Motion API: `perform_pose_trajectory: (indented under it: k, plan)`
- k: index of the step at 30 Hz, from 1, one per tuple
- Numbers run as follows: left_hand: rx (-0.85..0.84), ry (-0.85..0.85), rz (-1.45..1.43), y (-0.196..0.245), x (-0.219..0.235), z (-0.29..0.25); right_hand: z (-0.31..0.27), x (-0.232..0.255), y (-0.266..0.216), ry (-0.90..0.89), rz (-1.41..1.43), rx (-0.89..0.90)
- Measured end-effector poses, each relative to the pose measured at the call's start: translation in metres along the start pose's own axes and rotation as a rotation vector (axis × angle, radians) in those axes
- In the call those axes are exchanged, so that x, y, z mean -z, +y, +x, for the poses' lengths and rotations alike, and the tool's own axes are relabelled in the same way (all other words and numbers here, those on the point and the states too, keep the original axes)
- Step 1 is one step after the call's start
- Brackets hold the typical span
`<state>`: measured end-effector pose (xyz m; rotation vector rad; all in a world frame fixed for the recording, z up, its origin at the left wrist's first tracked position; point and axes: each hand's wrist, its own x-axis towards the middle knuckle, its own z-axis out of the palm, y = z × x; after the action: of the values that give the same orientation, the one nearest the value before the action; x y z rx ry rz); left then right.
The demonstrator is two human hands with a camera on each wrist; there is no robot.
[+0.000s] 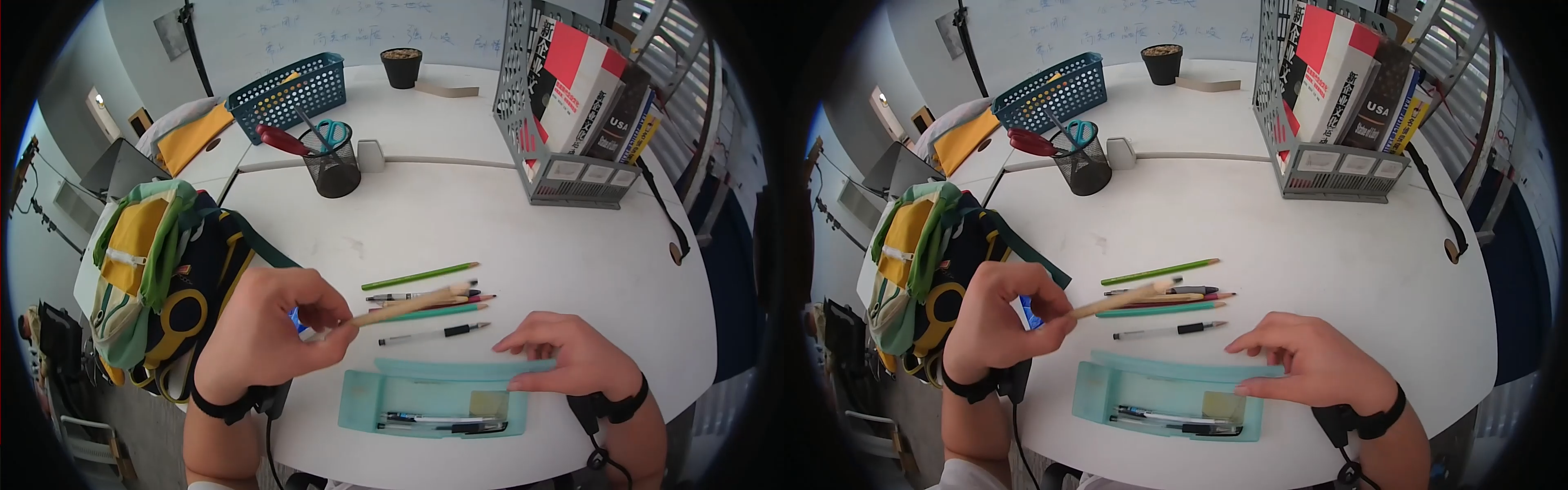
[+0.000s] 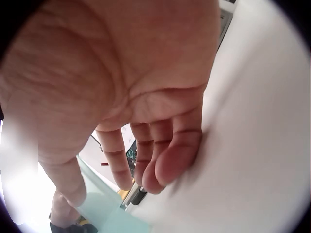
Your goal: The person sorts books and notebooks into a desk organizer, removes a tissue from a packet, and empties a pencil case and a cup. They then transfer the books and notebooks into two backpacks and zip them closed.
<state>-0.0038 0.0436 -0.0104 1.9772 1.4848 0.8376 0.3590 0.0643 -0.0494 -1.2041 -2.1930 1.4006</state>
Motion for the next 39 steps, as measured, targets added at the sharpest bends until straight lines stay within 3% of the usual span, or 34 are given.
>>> perform_pose_trajectory:
  k: [3, 6, 9, 12, 16, 18, 22, 29, 35, 38, 39]
  plan:
    - [-0.041, -0.055, 0.012, -0.002, -0.005, -0.002, 0.008, -0.007, 0.024, -0.029, -0.046, 0.136]
    - [-0.134, -0.094, 0.014, 0.007, 0.002, -0.003, 0.010, -0.005, 0.021, 0.007, 0.014, -0.029]
    - [-0.233, -0.265, -0.095, 0.017, 0.000, -0.012, 0.012, -0.009, 0.029, 0.043, 0.131, 0.038]
    - [-0.346, -0.272, 0.150, 0.025, -0.030, -0.018, 0.012, -0.015, 0.034, 0.108, 0.216, 0.100]
    - [-0.306, -0.325, 0.314, 0.032, -0.036, -0.029, 0.011, -0.015, 0.040, 0.092, 0.307, 0.043]
    - [-0.259, -0.450, 0.438, 0.048, -0.032, -0.039, 0.010, -0.014, 0.043, 0.081, 0.258, 0.065]
    - [-0.228, -0.456, 0.528, 0.021, -0.043, -0.031, 0.011, -0.014, 0.040, 0.083, 0.257, 0.054]
    - [-0.208, -0.472, 0.459, 0.030, -0.052, -0.029, 0.008, -0.012, 0.041, 0.069, 0.288, 0.041]
    - [-0.324, -0.573, 0.355, 0.022, -0.051, -0.030, 0.008, -0.012, 0.045, 0.039, 0.283, 0.087]
    - [-0.325, -0.551, 0.348, 0.037, -0.040, -0.024, 0.006, -0.006, 0.046, -0.024, 0.253, 0.127]
    - [-0.326, -0.451, 0.162, 0.038, -0.033, -0.022, 0.006, -0.003, 0.046, -0.069, 0.226, 0.137]
